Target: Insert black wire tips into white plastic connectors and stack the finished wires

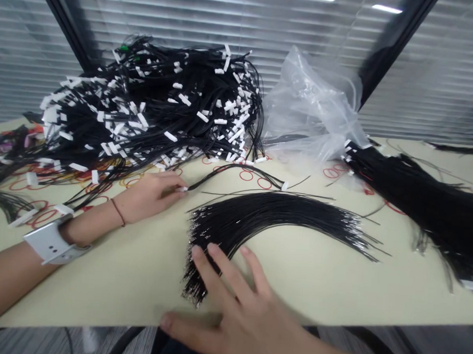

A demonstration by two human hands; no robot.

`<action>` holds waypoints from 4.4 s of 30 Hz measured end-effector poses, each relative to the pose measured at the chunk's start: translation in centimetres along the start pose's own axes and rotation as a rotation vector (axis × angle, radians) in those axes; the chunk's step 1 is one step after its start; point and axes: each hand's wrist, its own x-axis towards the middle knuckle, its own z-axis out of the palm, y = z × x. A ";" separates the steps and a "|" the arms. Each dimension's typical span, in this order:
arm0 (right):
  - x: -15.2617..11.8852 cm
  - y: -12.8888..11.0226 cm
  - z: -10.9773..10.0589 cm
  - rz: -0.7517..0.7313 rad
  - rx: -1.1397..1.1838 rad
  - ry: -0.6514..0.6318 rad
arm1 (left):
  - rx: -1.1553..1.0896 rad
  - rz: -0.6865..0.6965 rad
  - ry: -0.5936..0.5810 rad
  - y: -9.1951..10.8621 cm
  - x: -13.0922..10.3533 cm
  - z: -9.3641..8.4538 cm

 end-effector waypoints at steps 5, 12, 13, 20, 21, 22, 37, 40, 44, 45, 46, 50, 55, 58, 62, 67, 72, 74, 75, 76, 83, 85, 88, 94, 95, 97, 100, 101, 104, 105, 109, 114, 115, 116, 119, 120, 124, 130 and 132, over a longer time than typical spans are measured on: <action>-0.2 0.0 0.2 0.014 -0.024 -0.028 | 0.014 -0.001 -0.031 0.4 0.0 -0.4; 0.0 -0.3 0.8 0.109 0.027 -0.041 | 0.018 -0.010 -0.050 0.7 0.0 -0.6; 0.0 -0.4 0.9 0.101 0.030 -0.033 | 0.018 -0.011 -0.050 0.7 0.1 -0.6; 0.1 -0.7 1.4 0.139 0.147 -0.084 | 0.017 -0.013 -0.042 0.4 0.1 -0.5; 0.2 -0.6 1.5 0.139 0.162 -0.083 | 0.016 -0.013 -0.042 0.4 0.1 -0.5; 0.2 -0.6 1.5 0.127 0.175 -0.068 | 0.016 -0.013 -0.042 0.4 0.1 -0.5; 1.7 -0.4 1.6 0.153 0.259 -0.107 | -0.022 -0.025 -0.014 0.1 0.1 -0.1; 1.6 -0.7 1.6 0.154 0.275 -0.121 | -0.045 -0.039 -0.014 0.2 0.0 -0.2; 2.1 0.3 1.1 0.165 0.366 -0.107 | -0.106 -0.081 -0.011 0.5 -0.1 -0.4; 2.5 1.1 1.0 0.173 0.403 -0.080 | -0.132 -0.097 -0.009 0.6 -0.2 -0.4; 2.9 2.2 1.0 0.195 0.449 -0.043 | -0.162 -0.117 -0.006 0.6 -0.2 -0.4; 5.0 7.2 1.7 0.329 0.739 0.033 | -0.319 -0.213 -0.010 0.8 -0.3 -0.5; 5.8 9.5 3.0 0.206 0.915 -0.185 | -0.521 -0.296 -0.048 1.3 -0.3 -0.6; 5.3 8.7 3.5 0.229 0.873 -0.159 | -0.607 -0.320 -0.071 1.8 -0.2 -0.7; 4.7 8.6 3.8 0.219 0.804 -0.111 | -0.821 -0.428 -0.106 2.4 -0.4 -0.6; 4.8 9.5 4.3 0.181 0.795 -0.162 | -0.908 -0.452 -0.108 2.7 -0.7 -0.5; 4.9 9.3 4.9 0.193 0.794 -0.051 | -0.891 -0.489 -0.121 3.2 -0.4 -1.0; 4.9 9.1 5.1 0.288 0.869 0.026 | -0.889 -0.503 -0.125 3.4 -0.3 -1.2; 5.0 9.0 5.3 0.342 0.903 0.064 | -0.886 -0.510 -0.129 3.5 -0.3 -1.2; 5.1 8.9 5.4 0.388 0.926 0.096 | -0.880 -0.516 -0.134 3.6 -0.3 -1.3; 5.4 7.8 6.0 0.609 1.005 0.205 | -0.879 -0.505 -0.131 3.7 -0.5 -1.0; 5.3 7.6 6.0 0.677 1.013 0.251 | -0.897 -0.492 -0.128 3.5 -0.5 -0.8; 5.2 7.5 6.2 0.695 0.991 0.292 | -0.924 -0.500 -0.133 3.5 -0.5 -0.6; 5.2 7.3 6.8 0.636 0.940 0.297 | -0.951 -0.547 -0.137 4.0 -0.3 -0.8; 5.2 7.3 6.8 0.628 0.937 0.302 | -0.952 -0.549 -0.135 4.1 -0.3 -0.8; 5.1 7.3 6.9 0.607 0.932 0.307 | -0.951 -0.551 -0.134 4.1 -0.2 -0.9; 5.0 7.3 7.0 0.587 0.921 0.299 | -0.929 -0.541 -0.137 4.1 -0.2 -0.9; 5.0 7.3 7.0 0.583 0.918 0.297 | -0.922 -0.539 -0.141 4.2 -0.2 -0.9; 5.0 7.3 6.9 0.570 0.902 0.299 | -0.921 -0.551 -0.134 4.3 -0.1 -1.0; 5.0 7.3 6.9 0.567 0.894 0.299 | -0.931 -0.559 -0.132 4.3 -0.1 -1.0; 5.0 7.3 6.9 0.547 0.863 0.294 | -0.979 -0.559 -0.130 4.3 -0.2 -0.9; 4.9 7.1 6.9 0.538 0.836 0.289 | -1.006 -0.584 -0.145 4.4 -0.3 -0.6; 4.9 7.1 7.0 0.541 0.834 0.296 | -1.020 -0.587 -0.148 4.4 -0.3 -0.6; 4.9 7.1 7.0 0.546 0.836 0.312 | -1.042 -0.587 -0.147 4.4 -0.3 -0.5; 4.9 7.1 6.8 0.550 0.864 0.395 | -1.112 -0.587 -0.140 4.4 -0.3 -0.5; 4.8 7.2 6.7 0.550 0.873 0.425 | -1.128 -0.588 -0.137 4.4 -0.3 -0.5; 4.6 7.4 6.2 0.603 0.837 0.588 | -1.148 -0.613 -0.128 4.4 -0.3 -0.6; 4.7 7.0 6.0 0.542 0.895 0.535 | -1.208 -0.605 -0.135 4.3 -0.2 -0.4; 4.8 6.8 6.1 0.580 0.944 0.463 | -1.222 -0.606 -0.139 4.3 -0.2 -0.3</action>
